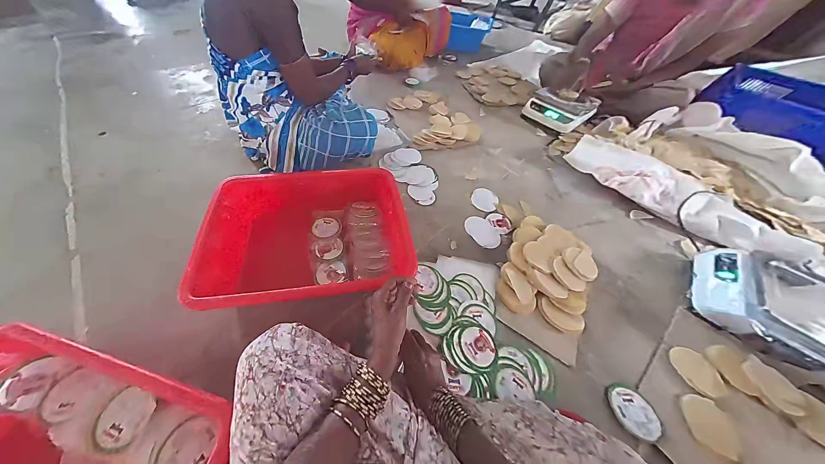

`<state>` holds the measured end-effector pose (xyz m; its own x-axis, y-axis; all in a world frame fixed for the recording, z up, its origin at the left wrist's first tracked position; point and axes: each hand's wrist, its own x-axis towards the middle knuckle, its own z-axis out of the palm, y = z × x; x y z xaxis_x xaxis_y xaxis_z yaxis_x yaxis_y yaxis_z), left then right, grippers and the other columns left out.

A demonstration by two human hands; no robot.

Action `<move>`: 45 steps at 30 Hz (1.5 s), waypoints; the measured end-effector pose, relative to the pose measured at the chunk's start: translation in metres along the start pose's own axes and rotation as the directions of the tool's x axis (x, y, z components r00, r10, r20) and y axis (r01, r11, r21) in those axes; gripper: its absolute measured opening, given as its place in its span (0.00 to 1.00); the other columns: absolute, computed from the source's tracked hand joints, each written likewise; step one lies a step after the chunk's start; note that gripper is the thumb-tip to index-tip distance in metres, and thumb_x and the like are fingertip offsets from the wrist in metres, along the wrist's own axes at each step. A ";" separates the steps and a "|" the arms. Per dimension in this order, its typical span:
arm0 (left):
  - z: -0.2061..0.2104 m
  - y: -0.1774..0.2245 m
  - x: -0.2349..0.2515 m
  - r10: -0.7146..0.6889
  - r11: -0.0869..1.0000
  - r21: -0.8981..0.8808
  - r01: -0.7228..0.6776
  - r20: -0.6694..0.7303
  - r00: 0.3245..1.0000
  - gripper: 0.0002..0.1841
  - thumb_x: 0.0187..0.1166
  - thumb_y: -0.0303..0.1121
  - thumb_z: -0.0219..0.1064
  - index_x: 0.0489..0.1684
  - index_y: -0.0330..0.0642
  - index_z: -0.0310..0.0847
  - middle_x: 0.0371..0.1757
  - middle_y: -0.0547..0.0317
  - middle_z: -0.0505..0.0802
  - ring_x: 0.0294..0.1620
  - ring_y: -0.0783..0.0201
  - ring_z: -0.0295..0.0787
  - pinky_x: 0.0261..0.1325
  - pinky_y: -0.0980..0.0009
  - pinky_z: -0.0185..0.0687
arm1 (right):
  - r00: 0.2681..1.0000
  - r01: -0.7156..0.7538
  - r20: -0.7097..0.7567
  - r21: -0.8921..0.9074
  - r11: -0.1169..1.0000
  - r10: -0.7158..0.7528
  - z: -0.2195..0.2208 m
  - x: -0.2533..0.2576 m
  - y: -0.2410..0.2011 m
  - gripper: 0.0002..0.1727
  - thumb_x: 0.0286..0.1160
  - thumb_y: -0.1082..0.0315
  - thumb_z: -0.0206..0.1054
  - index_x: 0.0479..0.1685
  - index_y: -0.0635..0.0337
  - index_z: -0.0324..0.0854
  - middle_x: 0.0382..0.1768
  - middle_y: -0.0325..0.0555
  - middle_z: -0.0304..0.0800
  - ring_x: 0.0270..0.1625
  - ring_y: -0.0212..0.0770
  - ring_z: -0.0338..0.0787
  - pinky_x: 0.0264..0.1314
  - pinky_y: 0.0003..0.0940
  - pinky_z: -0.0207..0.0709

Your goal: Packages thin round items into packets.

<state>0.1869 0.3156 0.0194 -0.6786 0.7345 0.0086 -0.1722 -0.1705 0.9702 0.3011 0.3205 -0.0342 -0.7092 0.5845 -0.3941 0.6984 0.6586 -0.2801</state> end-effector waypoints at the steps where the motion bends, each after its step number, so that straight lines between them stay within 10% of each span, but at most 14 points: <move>1: 0.000 -0.002 0.001 0.007 1.000 -0.003 -0.007 0.004 1.000 0.11 0.87 0.27 0.59 0.47 0.30 0.88 0.39 0.54 0.95 0.36 0.65 0.91 0.46 0.71 0.88 | 1.000 0.010 -0.029 0.052 0.999 -0.008 0.005 0.002 0.009 0.16 0.77 0.77 0.61 0.58 0.64 0.89 0.75 0.55 0.83 0.79 0.58 0.79 0.73 0.55 0.78; 4: 0.001 -0.003 0.004 0.013 0.999 -0.040 -0.013 0.022 1.000 0.10 0.85 0.25 0.60 0.46 0.29 0.87 0.38 0.54 0.94 0.36 0.66 0.91 0.46 0.72 0.88 | 0.976 -0.033 -0.171 0.496 0.868 0.135 -0.013 -0.003 0.028 0.13 0.82 0.67 0.64 0.51 0.62 0.93 0.54 0.51 0.96 0.61 0.49 0.93 0.68 0.53 0.82; 7: -0.004 0.002 0.000 -0.019 1.000 -0.017 0.022 0.178 0.984 0.16 0.88 0.32 0.54 0.53 0.28 0.86 0.48 0.52 0.94 0.50 0.64 0.91 0.60 0.68 0.85 | 0.886 0.144 -0.277 0.927 0.346 0.372 -0.035 -0.021 0.040 0.07 0.78 0.73 0.66 0.41 0.67 0.90 0.33 0.44 0.94 0.36 0.33 0.92 0.44 0.32 0.88; 10: -0.002 0.001 -0.001 -0.017 1.000 0.009 0.015 0.426 0.905 0.26 0.91 0.44 0.51 0.66 0.27 0.81 0.59 0.48 0.93 0.62 0.60 0.89 0.71 0.63 0.81 | 0.922 0.187 -0.127 0.973 -0.133 0.365 -0.066 -0.046 0.047 0.13 0.85 0.74 0.54 0.38 0.62 0.85 0.29 0.42 0.93 0.30 0.32 0.91 0.37 0.29 0.88; 13: 0.003 0.003 -0.007 -0.027 0.998 0.059 -0.011 0.601 0.799 0.27 0.83 0.44 0.64 0.68 0.27 0.80 0.56 0.51 0.93 0.57 0.66 0.90 0.67 0.67 0.83 | 0.951 0.189 -0.116 0.951 -0.243 0.285 -0.072 -0.062 0.050 0.16 0.86 0.73 0.51 0.38 0.62 0.86 0.31 0.45 0.96 0.31 0.33 0.94 0.37 0.28 0.89; 16: 0.004 0.006 -0.016 -0.057 0.983 0.173 -0.057 0.589 0.806 0.09 0.78 0.31 0.69 0.44 0.33 0.89 0.39 0.60 0.94 0.42 0.73 0.90 0.55 0.73 0.86 | 0.928 0.167 -0.107 0.976 -0.141 0.357 -0.070 -0.077 0.047 0.22 0.90 0.62 0.44 0.47 0.63 0.85 0.36 0.46 0.95 0.38 0.39 0.95 0.43 0.37 0.91; 19: -0.001 0.004 -0.017 -0.105 0.962 0.269 -0.043 0.511 0.853 0.10 0.80 0.35 0.69 0.42 0.36 0.89 0.36 0.62 0.92 0.37 0.73 0.88 0.48 0.73 0.86 | 0.916 0.163 -0.143 0.986 -0.024 0.375 -0.081 -0.089 0.050 0.39 0.93 0.42 0.30 0.61 0.63 0.81 0.48 0.48 0.96 0.47 0.42 0.96 0.47 0.39 0.92; 23: 0.003 0.004 -0.018 -0.106 0.936 0.344 -0.079 0.488 0.866 0.11 0.81 0.37 0.67 0.41 0.37 0.89 0.34 0.63 0.91 0.34 0.75 0.85 0.45 0.73 0.81 | 0.869 0.245 -0.354 0.915 0.320 0.347 -0.091 -0.095 0.061 0.10 0.79 0.72 0.63 0.45 0.68 0.88 0.37 0.45 0.96 0.38 0.35 0.94 0.43 0.30 0.89; 27: 0.002 0.004 -0.019 -0.042 0.955 0.252 -0.160 0.644 0.764 0.18 0.81 0.42 0.67 0.52 0.33 0.87 0.44 0.56 0.94 0.47 0.69 0.90 0.59 0.66 0.84 | 0.812 0.158 -0.459 0.767 0.622 0.359 -0.088 -0.092 0.066 0.11 0.73 0.64 0.69 0.31 0.62 0.88 0.23 0.35 0.88 0.24 0.27 0.85 0.31 0.28 0.81; 30: 0.001 0.003 -0.020 -0.114 0.968 0.228 -0.100 0.764 0.635 0.31 0.75 0.44 0.73 0.73 0.32 0.77 0.50 0.51 0.93 0.52 0.64 0.90 0.65 0.61 0.82 | 0.824 0.242 -0.514 0.698 0.674 0.237 -0.084 -0.091 0.063 0.16 0.78 0.60 0.66 0.25 0.62 0.85 0.19 0.32 0.81 0.22 0.23 0.78 0.27 0.24 0.73; 34: 0.000 0.001 -0.021 -0.209 0.978 0.174 0.116 0.815 0.541 0.15 0.73 0.27 0.72 0.55 0.31 0.83 0.42 0.60 0.92 0.44 0.73 0.89 0.54 0.71 0.86 | 0.823 0.391 -0.566 0.624 0.677 0.045 -0.080 -0.088 0.066 0.09 0.76 0.67 0.69 0.36 0.65 0.90 0.30 0.39 0.93 0.34 0.26 0.91 0.43 0.25 0.86; 40: 0.008 -0.001 -0.024 -0.295 0.927 0.374 0.022 0.692 0.659 0.10 0.76 0.36 0.73 0.35 0.37 0.89 0.29 0.66 0.91 0.30 0.75 0.84 0.42 0.72 0.82 | 0.851 0.250 -0.509 0.609 0.753 0.129 -0.083 -0.074 0.087 0.21 0.77 0.56 0.69 0.24 0.67 0.85 0.19 0.42 0.83 0.24 0.31 0.81 0.31 0.31 0.76; 45: 0.011 -0.001 -0.026 -0.250 0.885 0.465 -0.018 0.507 0.825 0.13 0.70 0.40 0.76 0.34 0.37 0.91 0.26 0.63 0.92 0.30 0.72 0.87 0.43 0.66 0.84 | 0.814 0.111 -0.503 0.625 0.773 0.289 -0.123 -0.043 0.145 0.18 0.85 0.62 0.60 0.45 0.72 0.88 0.37 0.55 0.94 0.43 0.46 0.93 0.53 0.48 0.86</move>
<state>0.2126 0.3034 0.0205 -0.1549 0.9815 -0.1122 0.1915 0.1413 0.9713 0.4209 0.4489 0.0500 -0.4236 0.9050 0.0384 0.5207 0.2779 -0.8072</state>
